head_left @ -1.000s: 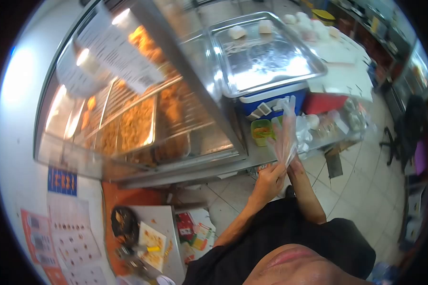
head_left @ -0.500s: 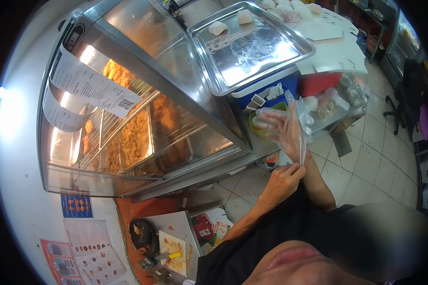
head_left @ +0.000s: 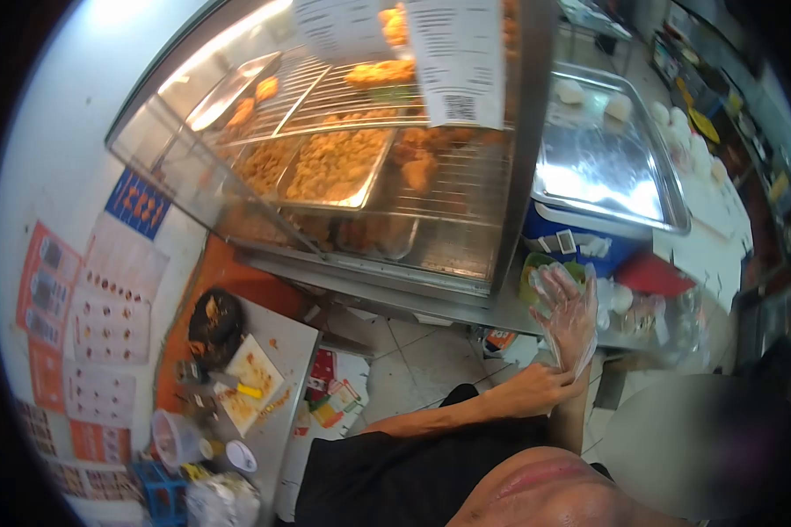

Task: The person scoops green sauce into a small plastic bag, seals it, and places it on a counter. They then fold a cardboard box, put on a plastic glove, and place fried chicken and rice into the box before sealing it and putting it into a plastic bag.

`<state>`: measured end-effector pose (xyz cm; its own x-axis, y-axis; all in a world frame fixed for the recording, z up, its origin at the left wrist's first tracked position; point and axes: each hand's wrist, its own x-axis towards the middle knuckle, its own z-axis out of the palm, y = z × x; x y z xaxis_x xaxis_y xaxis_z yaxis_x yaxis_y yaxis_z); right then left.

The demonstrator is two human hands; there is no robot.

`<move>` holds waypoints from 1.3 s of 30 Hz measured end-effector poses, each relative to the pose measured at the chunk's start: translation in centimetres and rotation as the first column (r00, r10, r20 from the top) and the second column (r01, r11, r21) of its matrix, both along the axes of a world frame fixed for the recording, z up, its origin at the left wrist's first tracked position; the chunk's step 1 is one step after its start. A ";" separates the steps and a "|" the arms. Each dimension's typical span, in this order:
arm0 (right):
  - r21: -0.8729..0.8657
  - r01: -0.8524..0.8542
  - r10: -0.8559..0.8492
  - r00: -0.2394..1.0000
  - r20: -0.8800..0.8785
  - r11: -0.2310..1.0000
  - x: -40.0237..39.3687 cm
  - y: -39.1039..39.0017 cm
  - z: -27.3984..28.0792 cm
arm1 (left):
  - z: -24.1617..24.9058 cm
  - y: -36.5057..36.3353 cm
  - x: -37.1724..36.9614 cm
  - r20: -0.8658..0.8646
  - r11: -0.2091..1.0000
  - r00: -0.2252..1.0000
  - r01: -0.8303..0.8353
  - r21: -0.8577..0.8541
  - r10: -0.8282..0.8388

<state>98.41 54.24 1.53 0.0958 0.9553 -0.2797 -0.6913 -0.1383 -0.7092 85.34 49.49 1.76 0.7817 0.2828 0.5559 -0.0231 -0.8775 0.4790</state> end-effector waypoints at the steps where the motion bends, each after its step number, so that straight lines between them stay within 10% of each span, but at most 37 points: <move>1: 0.000 -0.029 0.029 0.999 0.019 1.000 -0.1 0.2 -0.2 | -0.2 0.0 -0.1 0.019 1.000 0.999 -0.029 0.000 0.029; 12: -0.065 0.107 -0.107 0.994 0.002 0.992 -3.9 1.5 4.1 | -0.9 -0.5 -1.8 0.051 0.997 0.999 0.014 -0.071 -0.010; 15: 0.080 0.058 -0.061 0.997 0.037 0.995 -0.2 2.4 -2.6 | 1.1 -0.6 -3.1 0.089 0.966 0.983 0.178 -0.187 -0.164; 16: -0.011 0.266 -0.264 0.961 0.082 0.964 -1.9 2.3 0.5 | 1.7 -0.8 -3.4 0.088 0.963 0.981 0.185 -0.194 -0.171; 18: 0.053 0.278 -0.277 0.960 -0.040 0.959 0.3 1.8 -0.6 | 2.8 -1.1 -4.0 0.336 0.909 0.916 0.317 -0.271 -0.220; 20: 0.134 0.363 -0.348 0.930 -0.122 0.922 1.2 1.2 0.4 | 3.0 1.4 -5.4 0.324 0.966 0.943 0.008 -0.258 0.079; 23: 0.196 0.418 -0.432 0.901 0.031 0.887 3.2 -0.1 2.2 | 1.5 7.4 -9.1 0.444 0.750 0.616 -0.430 -0.502 0.650; 26: 0.281 0.474 -0.531 0.828 0.179 0.834 5.3 0.6 5.1 | 3.9 14.6 -13.5 0.621 0.720 0.367 -0.399 -0.568 0.693; 29: 0.371 0.403 -0.482 0.864 0.148 0.837 9.3 3.4 8.3 | 4.4 19.4 -16.4 0.611 0.575 0.255 -0.708 -0.410 0.749; 31: 0.473 0.319 -0.462 0.858 0.224 0.821 11.6 6.8 11.0 | 4.8 21.0 -16.7 0.499 0.305 0.094 -0.882 -0.360 0.862; 36: 0.307 -0.157 -0.099 0.730 0.676 0.939 19.8 18.8 14.9 | 3.1 22.6 -15.1 0.504 0.269 0.106 -0.927 -0.261 0.857; 39: 0.353 -0.030 -0.254 0.638 0.727 0.935 18.8 22.2 17.0 | 3.0 21.8 -15.4 0.441 0.301 0.145 -0.902 -0.308 0.886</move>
